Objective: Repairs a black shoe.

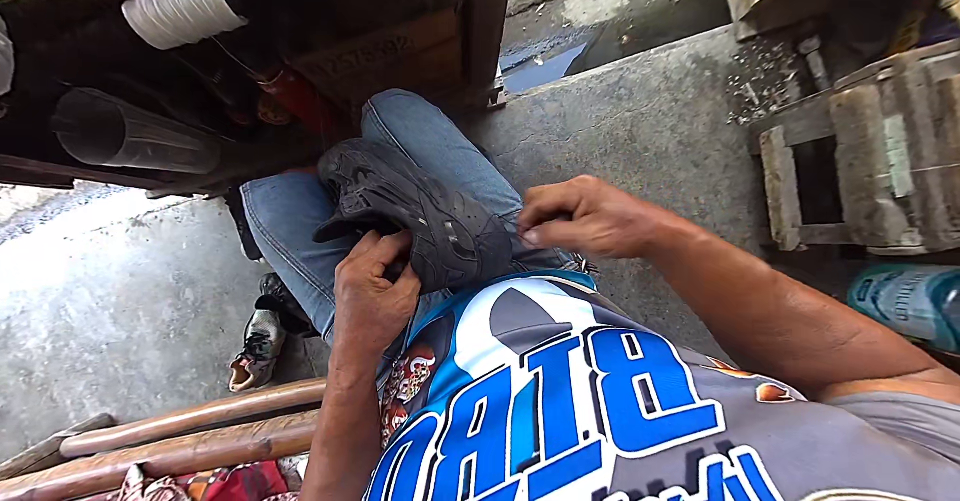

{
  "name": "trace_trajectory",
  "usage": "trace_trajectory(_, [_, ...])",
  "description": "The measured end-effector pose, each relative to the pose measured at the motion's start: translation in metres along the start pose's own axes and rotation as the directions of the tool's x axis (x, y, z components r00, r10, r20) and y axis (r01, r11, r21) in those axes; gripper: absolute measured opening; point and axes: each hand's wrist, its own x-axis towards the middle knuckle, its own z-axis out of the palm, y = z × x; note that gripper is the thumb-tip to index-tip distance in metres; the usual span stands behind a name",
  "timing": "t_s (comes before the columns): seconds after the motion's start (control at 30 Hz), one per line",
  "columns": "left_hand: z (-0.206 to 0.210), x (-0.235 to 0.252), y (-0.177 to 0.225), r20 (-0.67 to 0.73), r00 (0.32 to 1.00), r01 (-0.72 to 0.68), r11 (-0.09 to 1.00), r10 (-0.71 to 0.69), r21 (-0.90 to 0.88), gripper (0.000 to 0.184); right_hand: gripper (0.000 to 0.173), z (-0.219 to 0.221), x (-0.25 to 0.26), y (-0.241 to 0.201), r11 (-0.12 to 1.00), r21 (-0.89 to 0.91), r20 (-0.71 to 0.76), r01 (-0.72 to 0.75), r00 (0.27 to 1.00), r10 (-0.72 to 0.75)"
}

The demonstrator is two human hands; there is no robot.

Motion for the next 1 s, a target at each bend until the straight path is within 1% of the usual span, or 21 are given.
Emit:
trace_trajectory(0.07, [-0.001, -0.002, -0.004, 0.009, 1.000, 0.016, 1.000, -0.016, 0.005, 0.015, 0.014, -0.018, -0.013, -0.012, 0.940, 0.339, 0.041, 0.035, 0.998, -0.052])
trace_trajectory(0.1, [-0.001, -0.002, -0.005, 0.013, 1.000, 0.016, 1.000, -0.016, 0.006, 0.012, 0.015, -0.030, -0.019, -0.017, 0.890, 0.451, 0.045, 0.069, 0.994, -0.100])
trace_trajectory(0.17, [-0.001, -0.002, -0.005, 0.020, 1.000, 0.013, 1.000, -0.014, 0.013, 0.009, 0.017, -0.054, -0.031, -0.026, 0.828, 0.542, 0.001, 0.142, 0.986, -0.169])
trace_trajectory(0.2, [-0.002, -0.002, -0.005, 0.024, 1.000, 0.015, 1.000, -0.016, 0.020, 0.009, 0.018, -0.066, -0.037, -0.029, 0.825, 0.539, -0.033, 0.171, 0.983, -0.182])
trace_trajectory(0.27, [-0.002, -0.002, -0.004, 0.023, 1.000, 0.016, 0.999, -0.017, 0.039, 0.010, 0.018, -0.089, -0.048, -0.028, 0.869, 0.464, -0.108, 0.171, 0.985, -0.136])
trace_trajectory(0.3, [-0.002, -0.003, -0.004, 0.022, 1.000, 0.018, 0.999, -0.019, 0.050, 0.011, 0.017, -0.098, -0.052, -0.025, 0.909, 0.394, -0.150, 0.137, 0.985, -0.084])
trace_trajectory(0.33, [-0.002, -0.003, -0.004, 0.022, 1.000, 0.021, 0.998, -0.022, 0.061, 0.012, 0.016, -0.104, -0.055, -0.021, 0.956, 0.280, -0.196, 0.083, 0.980, -0.027])
trace_trajectory(0.37, [-0.002, -0.003, -0.004, 0.021, 0.999, 0.025, 0.997, -0.026, 0.068, 0.012, 0.013, -0.108, -0.055, -0.016, 0.995, 0.097, -0.254, 0.004, 0.967, 0.021])
trace_trajectory(0.4, [-0.002, -0.003, -0.004, 0.019, 0.999, 0.029, 0.997, -0.031, 0.072, 0.012, 0.011, -0.108, -0.053, -0.011, 0.984, -0.144, -0.329, -0.106, 0.943, 0.053])
trace_trajectory(0.43, [-0.001, -0.003, -0.005, 0.016, 0.999, 0.033, 0.997, -0.035, 0.072, 0.012, 0.013, -0.105, -0.049, -0.008, 0.905, -0.363, -0.381, -0.222, 0.922, 0.073])
trace_trajectory(0.47, [-0.001, -0.004, -0.005, 0.015, 0.999, 0.040, 0.996, -0.041, 0.075, 0.012, 0.020, -0.098, -0.043, -0.005, 0.829, -0.473, -0.394, -0.297, 0.913, 0.102])
trace_trajectory(0.5, [-0.001, -0.004, -0.005, 0.017, 0.999, 0.047, 0.996, -0.048, 0.077, 0.013, 0.028, -0.087, -0.037, -0.004, 0.803, -0.506, -0.389, -0.317, 0.914, 0.116])
trace_trajectory(0.53, [0.000, -0.003, -0.005, 0.016, 0.999, 0.050, 0.995, -0.052, 0.082, 0.013, 0.036, -0.072, -0.029, -0.006, 0.820, -0.487, -0.369, -0.299, 0.922, 0.117])
trace_trajectory(0.63, [0.005, -0.003, -0.001, 0.011, 0.999, 0.038, 0.991, -0.040, 0.128, 0.017, 0.062, -0.006, 0.001, -0.020, 0.937, -0.307, -0.232, -0.168, 0.968, 0.097])
trace_trajectory(0.67, [0.004, -0.003, 0.000, 0.005, 1.000, 0.026, 0.985, -0.027, 0.169, 0.019, 0.067, 0.012, 0.009, -0.019, 0.944, -0.307, -0.170, -0.120, 0.983, 0.070])
trace_trajectory(0.7, [-0.001, -0.004, 0.000, -0.009, 1.000, 0.013, 0.975, -0.012, 0.221, 0.022, 0.066, 0.024, 0.016, -0.014, 0.941, -0.330, -0.122, -0.076, 0.992, 0.038])
trace_trajectory(0.77, [-0.026, -0.008, -0.014, -0.080, 0.997, 0.033, 0.950, -0.008, 0.312, 0.039, 0.054, 0.034, 0.022, -0.002, 0.936, -0.352, -0.074, -0.021, 0.997, -0.006])
trace_trajectory(0.83, [-0.062, -0.016, -0.038, -0.241, 0.964, 0.200, 0.898, -0.109, 0.392, 0.049, 0.048, 0.035, 0.022, 0.001, 0.934, -0.356, -0.044, 0.003, 0.999, -0.020])
trace_trajectory(0.9, [-0.087, -0.024, -0.060, -0.411, 0.881, 0.411, 0.812, -0.235, 0.415, 0.056, 0.049, 0.034, 0.020, -0.001, 0.937, -0.350, -0.033, 0.008, 0.999, -0.020])
trace_trajectory(0.93, [-0.091, -0.026, -0.064, -0.452, 0.855, 0.453, 0.788, -0.252, 0.416, 0.054, 0.049, 0.034, 0.021, -0.003, 0.939, -0.345, -0.029, 0.011, 0.999, -0.022])
trace_trajectory(1.0, [-0.083, -0.030, -0.050, -0.408, 0.883, 0.412, 0.803, -0.234, 0.431, 0.042, 0.048, 0.033, 0.023, -0.003, 0.944, -0.328, -0.017, 0.018, 1.000, -0.025])
